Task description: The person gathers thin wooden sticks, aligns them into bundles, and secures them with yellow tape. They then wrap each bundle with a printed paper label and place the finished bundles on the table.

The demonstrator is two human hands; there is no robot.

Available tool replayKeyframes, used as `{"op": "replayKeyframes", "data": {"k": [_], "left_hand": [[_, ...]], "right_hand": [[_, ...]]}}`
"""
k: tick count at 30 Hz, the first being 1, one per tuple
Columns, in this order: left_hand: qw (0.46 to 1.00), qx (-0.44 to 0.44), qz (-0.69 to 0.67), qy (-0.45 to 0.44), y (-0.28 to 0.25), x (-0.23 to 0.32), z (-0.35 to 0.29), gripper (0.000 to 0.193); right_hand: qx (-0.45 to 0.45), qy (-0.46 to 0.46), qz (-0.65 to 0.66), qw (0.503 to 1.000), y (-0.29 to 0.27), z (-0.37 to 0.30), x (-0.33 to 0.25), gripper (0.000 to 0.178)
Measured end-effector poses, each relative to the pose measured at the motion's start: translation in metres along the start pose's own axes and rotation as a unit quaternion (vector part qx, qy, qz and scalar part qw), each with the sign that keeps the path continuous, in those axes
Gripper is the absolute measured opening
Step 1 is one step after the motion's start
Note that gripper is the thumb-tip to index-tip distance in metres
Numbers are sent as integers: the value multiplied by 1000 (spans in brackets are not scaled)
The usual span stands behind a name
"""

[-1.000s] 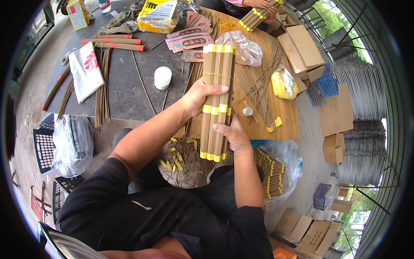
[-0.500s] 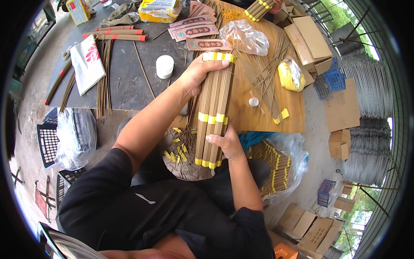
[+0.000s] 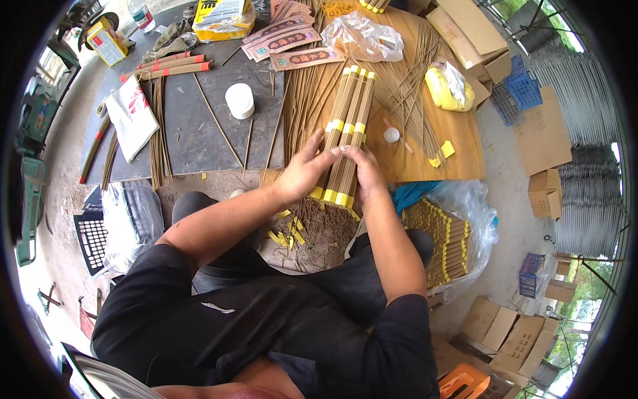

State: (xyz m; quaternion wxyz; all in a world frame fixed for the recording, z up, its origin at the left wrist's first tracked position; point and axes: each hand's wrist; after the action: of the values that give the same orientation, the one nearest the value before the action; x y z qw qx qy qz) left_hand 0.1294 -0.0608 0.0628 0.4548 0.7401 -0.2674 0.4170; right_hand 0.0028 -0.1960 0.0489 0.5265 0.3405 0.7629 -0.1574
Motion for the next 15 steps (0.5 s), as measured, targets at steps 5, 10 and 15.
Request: {"op": "replayKeyframes", "data": {"k": [5,10,15], "left_hand": [[987,64,105,108,2,-29,-6,92],[981,79,143,101,17,-6,-10,90],[974,103,157,128,21,-32,1,89]], "right_hand": [[-44,-5,-12,999,20,-3,-17,50],[19,-19,-121,992,15,-8,-24,52],[95,-28,-181,978,19,-34,-7,48]]}}
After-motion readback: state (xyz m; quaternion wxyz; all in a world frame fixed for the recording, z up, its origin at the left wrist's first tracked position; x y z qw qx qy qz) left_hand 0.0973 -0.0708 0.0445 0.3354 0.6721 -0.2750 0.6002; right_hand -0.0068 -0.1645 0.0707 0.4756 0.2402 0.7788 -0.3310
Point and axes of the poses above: each hand's wrist, its own z-axis towards the middle knuckle, its own y-axis out of the palm, x = y × z, and after that the axes turned 13 degrees about -z, right-handed
